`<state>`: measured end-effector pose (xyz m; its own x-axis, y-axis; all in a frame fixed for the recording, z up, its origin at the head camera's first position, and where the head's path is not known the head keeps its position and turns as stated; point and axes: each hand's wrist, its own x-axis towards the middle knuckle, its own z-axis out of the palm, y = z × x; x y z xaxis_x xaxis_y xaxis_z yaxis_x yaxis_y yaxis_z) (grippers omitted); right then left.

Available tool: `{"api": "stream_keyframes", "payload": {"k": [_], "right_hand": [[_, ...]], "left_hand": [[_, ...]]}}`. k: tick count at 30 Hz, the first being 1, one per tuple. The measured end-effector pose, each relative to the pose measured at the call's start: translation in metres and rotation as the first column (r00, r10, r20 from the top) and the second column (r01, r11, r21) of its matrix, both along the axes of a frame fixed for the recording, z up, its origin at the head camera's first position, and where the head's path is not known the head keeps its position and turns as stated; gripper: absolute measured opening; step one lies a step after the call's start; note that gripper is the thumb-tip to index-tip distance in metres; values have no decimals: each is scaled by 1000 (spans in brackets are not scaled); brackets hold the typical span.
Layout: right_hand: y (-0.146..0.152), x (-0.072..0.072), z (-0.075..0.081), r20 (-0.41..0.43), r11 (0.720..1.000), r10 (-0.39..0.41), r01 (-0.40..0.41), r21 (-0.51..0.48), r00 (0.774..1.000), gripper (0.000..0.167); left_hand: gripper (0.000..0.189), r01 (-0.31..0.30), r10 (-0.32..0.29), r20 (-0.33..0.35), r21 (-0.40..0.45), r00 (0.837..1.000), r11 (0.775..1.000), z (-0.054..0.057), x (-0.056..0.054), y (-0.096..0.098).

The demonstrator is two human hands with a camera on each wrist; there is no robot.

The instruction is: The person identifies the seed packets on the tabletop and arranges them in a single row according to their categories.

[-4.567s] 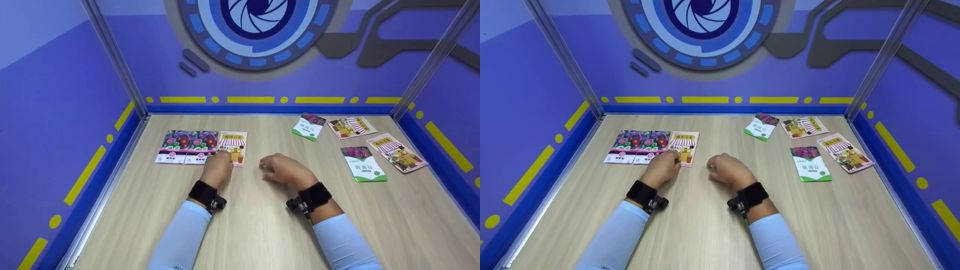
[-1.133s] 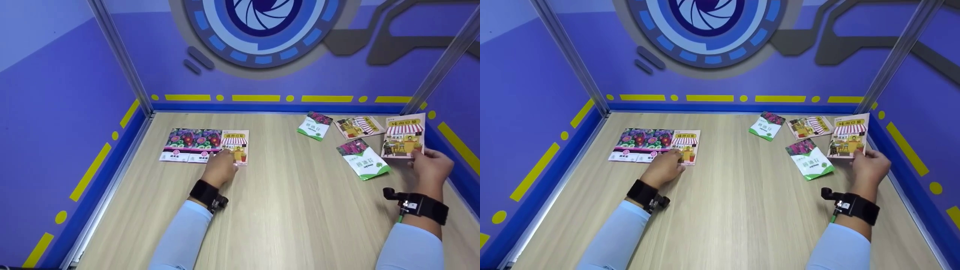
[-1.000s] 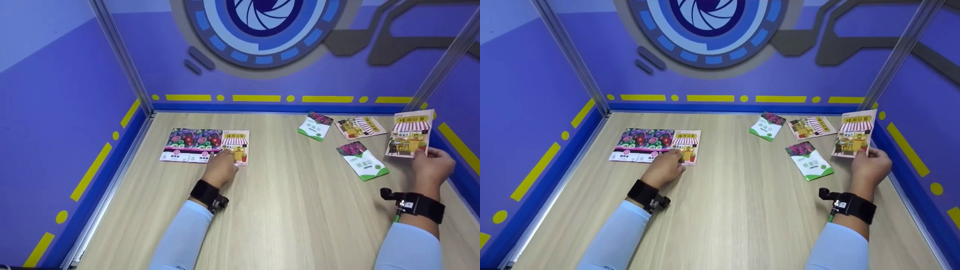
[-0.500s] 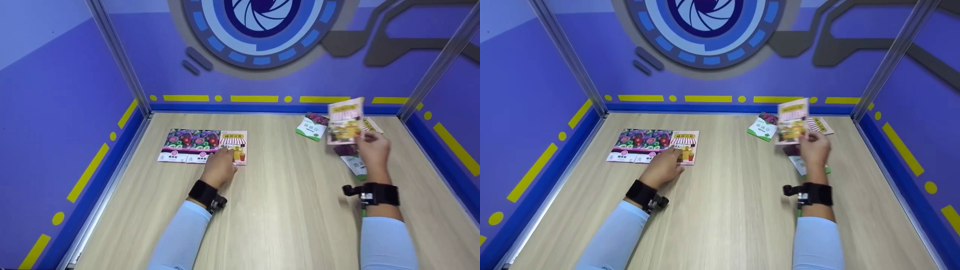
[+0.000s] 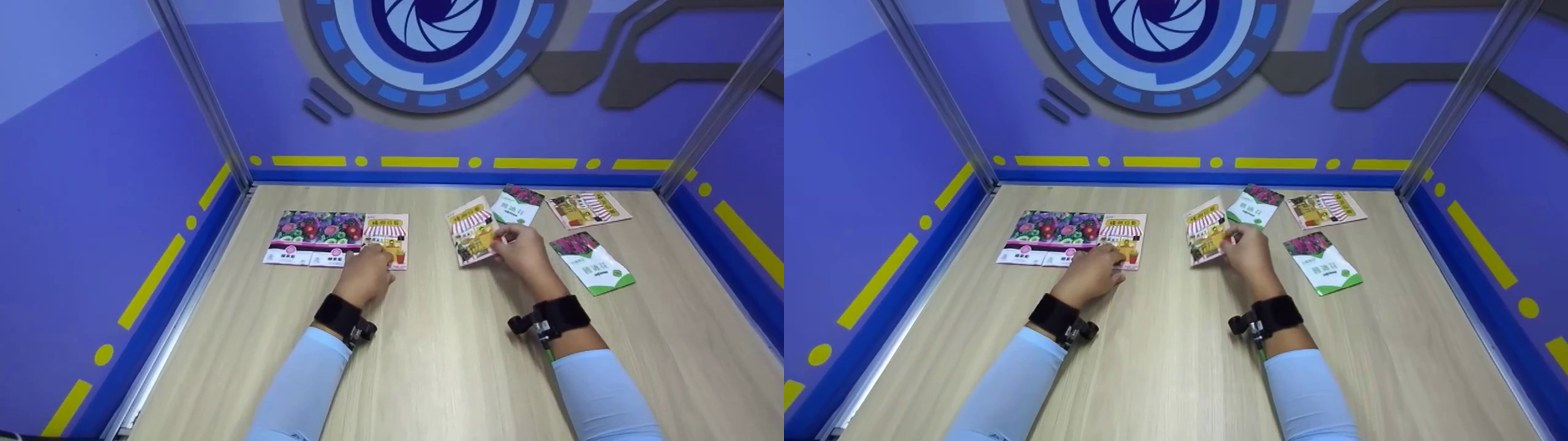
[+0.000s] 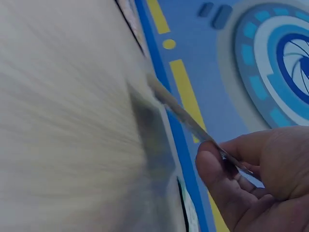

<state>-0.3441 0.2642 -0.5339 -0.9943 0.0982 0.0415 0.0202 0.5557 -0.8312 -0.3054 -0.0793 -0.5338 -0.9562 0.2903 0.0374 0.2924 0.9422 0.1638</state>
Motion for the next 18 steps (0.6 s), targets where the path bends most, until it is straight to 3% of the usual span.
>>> {"api": "stream_keyframes", "payload": {"k": [3, 5, 9, 13, 18], "right_hand": [[-8, 5, -3, 11, 977, 40, -41, 207, 999, 29], [-14, 8, -3, 6, 932, 58, -56, 359, 998, 34], [-24, 13, -3, 21, 824, 92, -88, 560, 996, 33], [-33, 17, -3, 49, 754, 124, -126, 644, 991, 27], [-43, 20, -2, 52, 701, 157, -148, 698, 986, 24]], "left_hand": [[33, 3, -4, -10, -8, 1000, 1000, 0, 1, 0], [33, 0, 0, -12, -15, 1000, 1000, 0, 1, 1], [36, -9, 9, 0, -24, 1000, 1000, 1, 0, 2], [38, -4, 4, -5, -26, 1000, 1000, 1, 0, 4], [40, 17, -17, -17, -28, 1000, 999, 2, 0, 6]]}}
